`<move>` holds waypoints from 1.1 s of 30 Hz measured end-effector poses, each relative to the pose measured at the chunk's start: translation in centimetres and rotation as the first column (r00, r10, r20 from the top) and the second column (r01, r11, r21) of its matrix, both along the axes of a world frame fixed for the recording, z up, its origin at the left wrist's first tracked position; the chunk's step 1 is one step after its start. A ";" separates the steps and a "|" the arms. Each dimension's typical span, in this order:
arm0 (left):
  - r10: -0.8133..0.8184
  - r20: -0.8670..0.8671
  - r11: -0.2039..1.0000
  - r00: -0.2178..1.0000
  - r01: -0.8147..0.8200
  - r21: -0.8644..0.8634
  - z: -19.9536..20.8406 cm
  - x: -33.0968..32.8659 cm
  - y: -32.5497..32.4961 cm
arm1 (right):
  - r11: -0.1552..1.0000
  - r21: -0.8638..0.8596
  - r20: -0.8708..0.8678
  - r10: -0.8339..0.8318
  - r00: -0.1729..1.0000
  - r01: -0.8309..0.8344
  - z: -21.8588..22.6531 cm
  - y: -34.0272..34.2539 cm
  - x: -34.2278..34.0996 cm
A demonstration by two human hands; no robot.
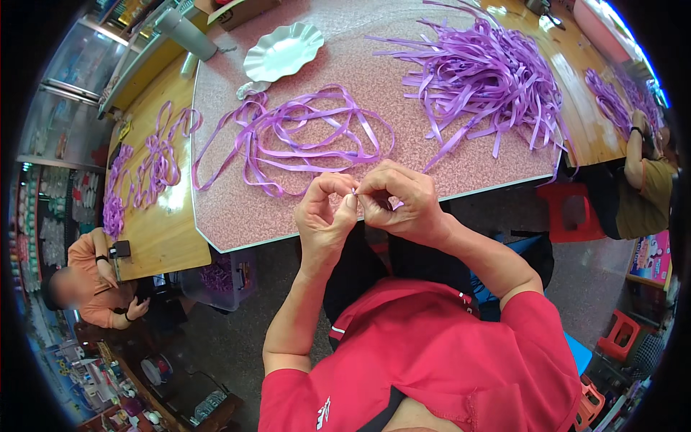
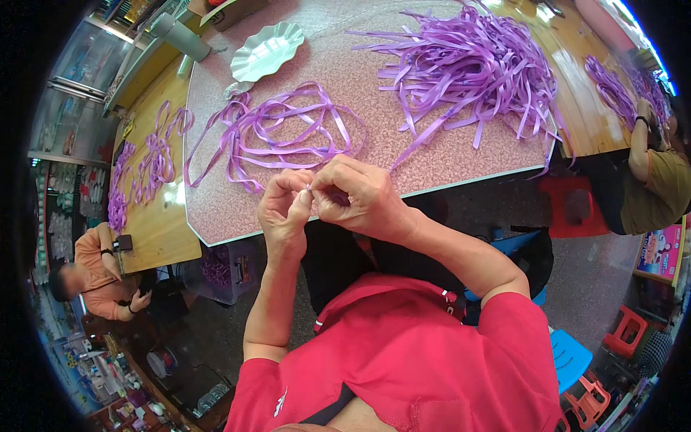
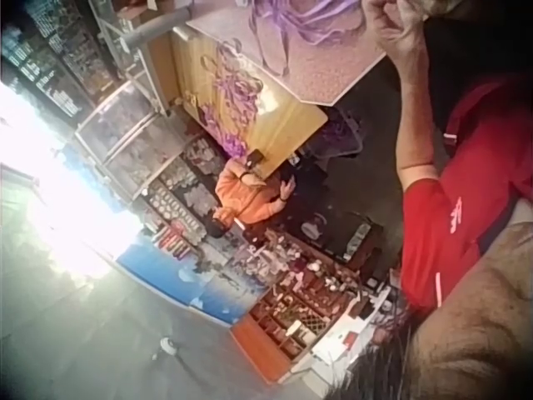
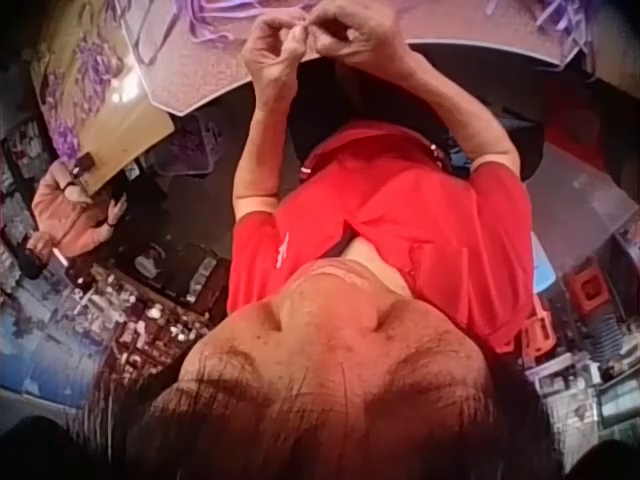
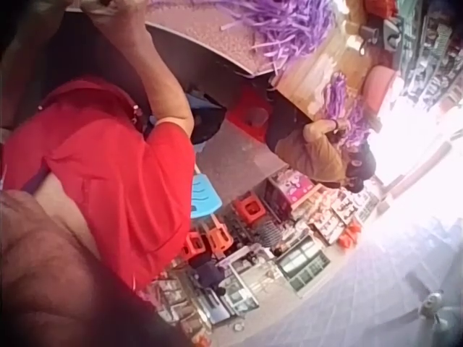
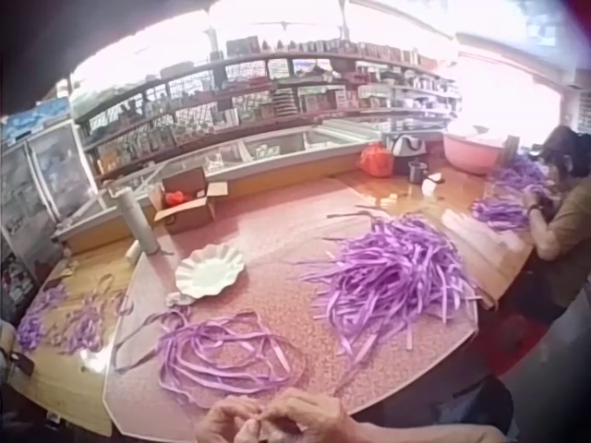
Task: Tying purple ribbons into small decorative bows.
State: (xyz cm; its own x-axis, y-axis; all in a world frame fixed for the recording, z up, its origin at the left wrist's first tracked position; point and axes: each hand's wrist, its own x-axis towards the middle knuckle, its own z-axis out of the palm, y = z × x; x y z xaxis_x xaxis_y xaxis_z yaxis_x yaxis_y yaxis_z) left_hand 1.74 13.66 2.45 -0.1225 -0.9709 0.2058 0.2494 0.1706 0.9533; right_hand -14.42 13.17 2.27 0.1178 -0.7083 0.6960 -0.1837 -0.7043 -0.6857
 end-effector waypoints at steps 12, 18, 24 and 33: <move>0.435 0.691 0.762 0.578 0.173 -0.624 2.1 0.9 -1.1 | 0.998 -0.058 -0.366 -0.004 0.931 -0.019 0.3 -0.4 -2.0; 0.306 0.642 0.851 0.703 0.100 -0.516 1.2 0.6 -1.2 | 0.991 -0.122 -0.343 0.008 0.939 -0.053 0.0 -0.6 -1.9; -0.026 0.184 0.998 0.983 0.038 -0.059 -0.4 0.0 -0.4 | 0.992 -0.129 -0.107 -0.013 0.994 -0.001 -0.1 -0.3 -1.0; -0.016 0.032 1.000 0.999 0.016 -0.010 -0.2 0.2 -0.3 | 0.808 0.518 0.381 0.075 0.921 -0.280 -0.8 1.3 -0.5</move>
State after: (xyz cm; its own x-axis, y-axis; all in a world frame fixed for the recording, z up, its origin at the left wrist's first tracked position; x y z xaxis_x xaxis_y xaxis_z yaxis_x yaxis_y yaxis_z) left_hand 1.95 13.37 2.24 -0.1450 -0.9666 0.2112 0.2212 0.1764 0.9591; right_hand -14.91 14.45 1.50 0.1197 -0.9702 0.2105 0.2126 -0.1820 -0.9600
